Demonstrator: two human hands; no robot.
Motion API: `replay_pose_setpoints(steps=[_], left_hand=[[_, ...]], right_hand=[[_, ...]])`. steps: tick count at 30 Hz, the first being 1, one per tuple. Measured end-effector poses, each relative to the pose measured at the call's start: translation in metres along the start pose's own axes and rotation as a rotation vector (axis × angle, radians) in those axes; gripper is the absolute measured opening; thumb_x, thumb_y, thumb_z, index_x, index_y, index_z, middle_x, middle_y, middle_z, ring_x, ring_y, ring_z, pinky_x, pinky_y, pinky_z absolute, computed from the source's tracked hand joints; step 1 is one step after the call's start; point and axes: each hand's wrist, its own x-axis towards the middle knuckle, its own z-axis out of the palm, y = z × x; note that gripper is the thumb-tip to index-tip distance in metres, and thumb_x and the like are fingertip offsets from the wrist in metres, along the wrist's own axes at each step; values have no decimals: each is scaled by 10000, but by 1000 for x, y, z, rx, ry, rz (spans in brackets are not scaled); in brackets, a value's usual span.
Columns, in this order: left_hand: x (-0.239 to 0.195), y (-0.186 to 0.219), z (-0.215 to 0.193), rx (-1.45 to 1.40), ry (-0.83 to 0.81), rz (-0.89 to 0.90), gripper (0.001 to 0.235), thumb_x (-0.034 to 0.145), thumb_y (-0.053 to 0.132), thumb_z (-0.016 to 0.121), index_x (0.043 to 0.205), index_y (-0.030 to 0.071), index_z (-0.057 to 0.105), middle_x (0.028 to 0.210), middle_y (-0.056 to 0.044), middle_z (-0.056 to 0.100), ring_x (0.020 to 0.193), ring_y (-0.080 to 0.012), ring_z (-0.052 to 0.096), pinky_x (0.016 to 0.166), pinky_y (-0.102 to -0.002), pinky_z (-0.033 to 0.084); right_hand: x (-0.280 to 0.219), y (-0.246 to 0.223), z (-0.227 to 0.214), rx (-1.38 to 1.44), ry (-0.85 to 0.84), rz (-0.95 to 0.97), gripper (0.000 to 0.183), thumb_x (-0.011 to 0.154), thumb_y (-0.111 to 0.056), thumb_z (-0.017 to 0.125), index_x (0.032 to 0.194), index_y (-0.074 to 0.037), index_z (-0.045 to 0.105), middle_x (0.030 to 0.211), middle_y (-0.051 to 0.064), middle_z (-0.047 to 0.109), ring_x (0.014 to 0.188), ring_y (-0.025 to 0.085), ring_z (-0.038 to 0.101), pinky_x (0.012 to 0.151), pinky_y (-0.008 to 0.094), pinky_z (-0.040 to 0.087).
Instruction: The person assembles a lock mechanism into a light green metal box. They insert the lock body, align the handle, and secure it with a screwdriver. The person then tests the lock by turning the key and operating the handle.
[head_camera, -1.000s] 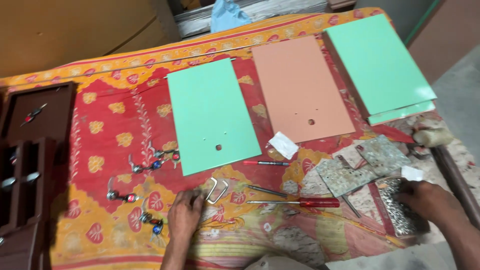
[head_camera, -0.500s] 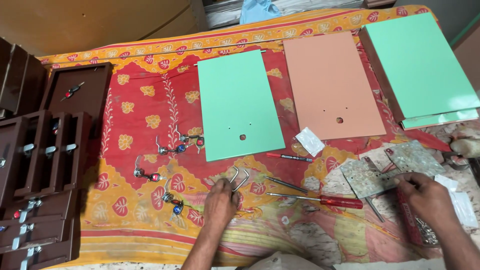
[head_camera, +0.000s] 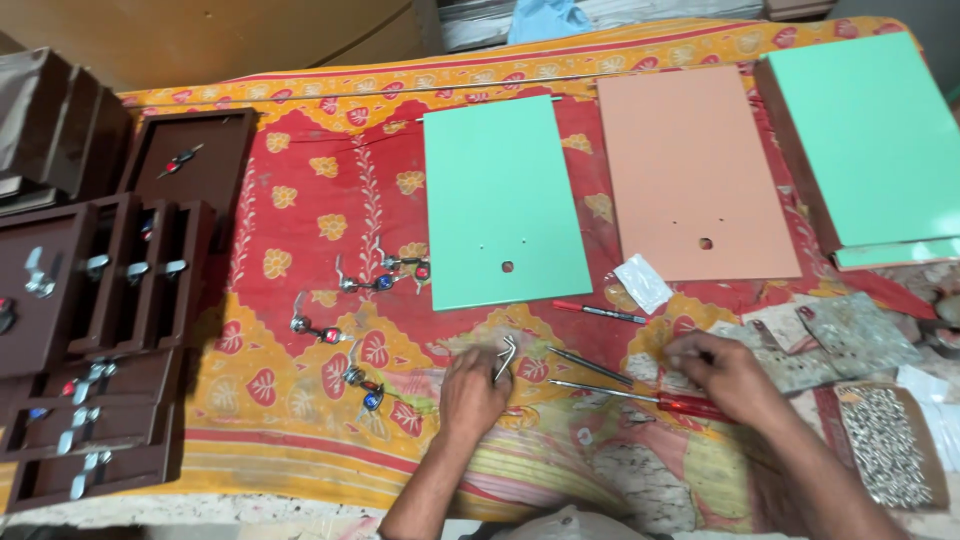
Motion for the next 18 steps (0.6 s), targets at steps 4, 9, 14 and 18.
replay_pose_setpoints(steps=[4, 9, 14, 18], left_hand=[[-10, -29, -12, -755, -69, -458, 174, 871, 63, 627, 1005, 19, 730, 887, -126, 689, 781, -216, 641, 725, -368, 524], [23, -43, -18, -1410, 13, -781, 195, 875, 52, 543, 1058, 55, 608, 853, -74, 702, 750, -142, 675, 662, -297, 557], [85, -28, -3, -616, 50, -478, 283, 828, 241, 817, 899, 13, 664, 791, -139, 701, 754, -290, 690, 672, -403, 559], [117, -8, -23, -253, -92, -318, 340, 854, 361, 807, 929, 54, 682, 858, -185, 734, 836, -365, 701, 715, -492, 540]], right_hand=[[19, -25, 39, 306, -157, 130, 212, 904, -60, 640, 1080, -37, 757, 885, 38, 756, 732, 118, 660, 638, 298, 528], [33, -35, 91, 549, -282, 191, 174, 923, -123, 688, 1034, -13, 764, 700, 40, 619, 606, 104, 545, 531, 273, 425], [16, -34, 121, 409, -277, 192, 189, 880, -158, 749, 999, -16, 790, 723, 34, 647, 639, 127, 540, 545, 302, 426], [19, -46, 137, 198, -167, -200, 186, 840, -167, 723, 988, -65, 771, 806, 31, 763, 735, 160, 736, 647, 323, 582]])
